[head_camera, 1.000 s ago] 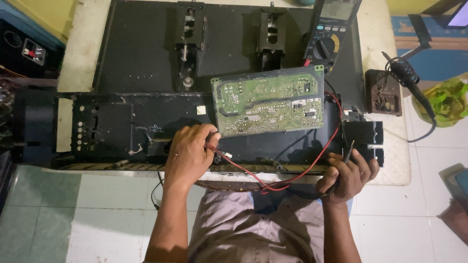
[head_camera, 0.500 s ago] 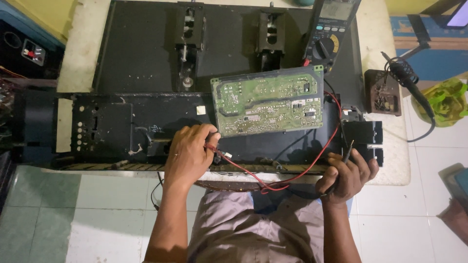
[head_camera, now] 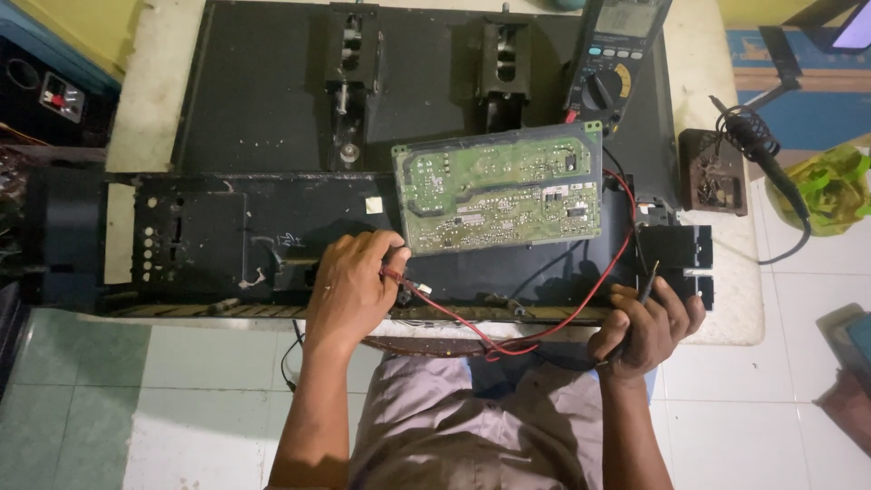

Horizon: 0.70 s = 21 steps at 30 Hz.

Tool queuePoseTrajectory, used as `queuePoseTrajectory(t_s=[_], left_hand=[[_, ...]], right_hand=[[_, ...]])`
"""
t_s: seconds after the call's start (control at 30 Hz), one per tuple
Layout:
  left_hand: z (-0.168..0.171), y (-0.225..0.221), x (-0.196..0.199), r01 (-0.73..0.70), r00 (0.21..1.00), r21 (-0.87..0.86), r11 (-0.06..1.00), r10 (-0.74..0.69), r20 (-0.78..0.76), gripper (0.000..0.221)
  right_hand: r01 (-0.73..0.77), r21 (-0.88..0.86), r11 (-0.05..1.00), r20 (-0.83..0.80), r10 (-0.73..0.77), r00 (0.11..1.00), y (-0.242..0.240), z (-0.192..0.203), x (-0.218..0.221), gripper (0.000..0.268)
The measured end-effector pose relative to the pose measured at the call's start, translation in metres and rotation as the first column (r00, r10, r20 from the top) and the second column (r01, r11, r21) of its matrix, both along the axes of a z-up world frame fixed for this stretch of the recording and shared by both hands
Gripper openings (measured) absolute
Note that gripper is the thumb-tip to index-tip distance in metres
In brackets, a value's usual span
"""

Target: Testing a power supply circuit board using a digital multimeter to diagnose faults

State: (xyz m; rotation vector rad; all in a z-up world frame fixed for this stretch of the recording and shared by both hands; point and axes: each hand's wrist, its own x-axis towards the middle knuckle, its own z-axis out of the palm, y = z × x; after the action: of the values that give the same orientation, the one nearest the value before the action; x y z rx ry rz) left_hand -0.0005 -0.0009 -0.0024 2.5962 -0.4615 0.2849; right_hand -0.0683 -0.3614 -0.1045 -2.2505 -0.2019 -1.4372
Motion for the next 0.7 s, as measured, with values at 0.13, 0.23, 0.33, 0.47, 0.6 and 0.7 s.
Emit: queuePoseTrajectory(t_s=[0.13, 0.23, 0.33, 0.47, 0.6, 0.7], left_hand=[[0.0033, 0.0003, 0.0008, 0.006, 1.0, -0.026, 1.0, -0.007, -0.03, 0.021], [0.0039, 0.0, 0.0012, 0.014, 0.999, -0.034, 0.999, -0.015, -0.034, 0.021], [0.0033, 0.0003, 0.0003, 0.009, 1.0, -0.022, 1.0, -0.01, -0.029, 0.02], [0.006, -0.0006, 0.0005, 0.006, 0.999, -0.04, 0.999, -0.008, -0.049, 0.022], [0.0019, -0.0004, 0.0009, 0.008, 1.0, -0.053, 0.999, -0.007, 0.01, 0.019], [0.0002, -0.0006, 0.0021, 0.006, 0.999, -0.04, 0.999, -0.005, 0.033, 0.02]], right_hand=[[0.005, -0.012, 1.0, 0.01, -0.004, 1.0, -0.0009, -0.002, 0.0, 0.033], [-0.004, -0.002, 1.0, 0.016, 0.004, 1.0, -0.0013, -0.0025, 0.0002, 0.034], [-0.003, -0.009, 1.0, 0.017, 0.004, 1.0, -0.0019, -0.004, 0.0004, 0.034], [0.001, -0.011, 1.0, 0.02, 0.0, 1.0, -0.0003, -0.0006, 0.0012, 0.035], [0.001, -0.004, 1.0, 0.005, -0.001, 1.0, 0.0004, 0.0002, 0.0007, 0.034], [-0.004, 0.0, 1.0, 0.006, 0.004, 1.0, 0.0014, 0.002, 0.0005, 0.034]])
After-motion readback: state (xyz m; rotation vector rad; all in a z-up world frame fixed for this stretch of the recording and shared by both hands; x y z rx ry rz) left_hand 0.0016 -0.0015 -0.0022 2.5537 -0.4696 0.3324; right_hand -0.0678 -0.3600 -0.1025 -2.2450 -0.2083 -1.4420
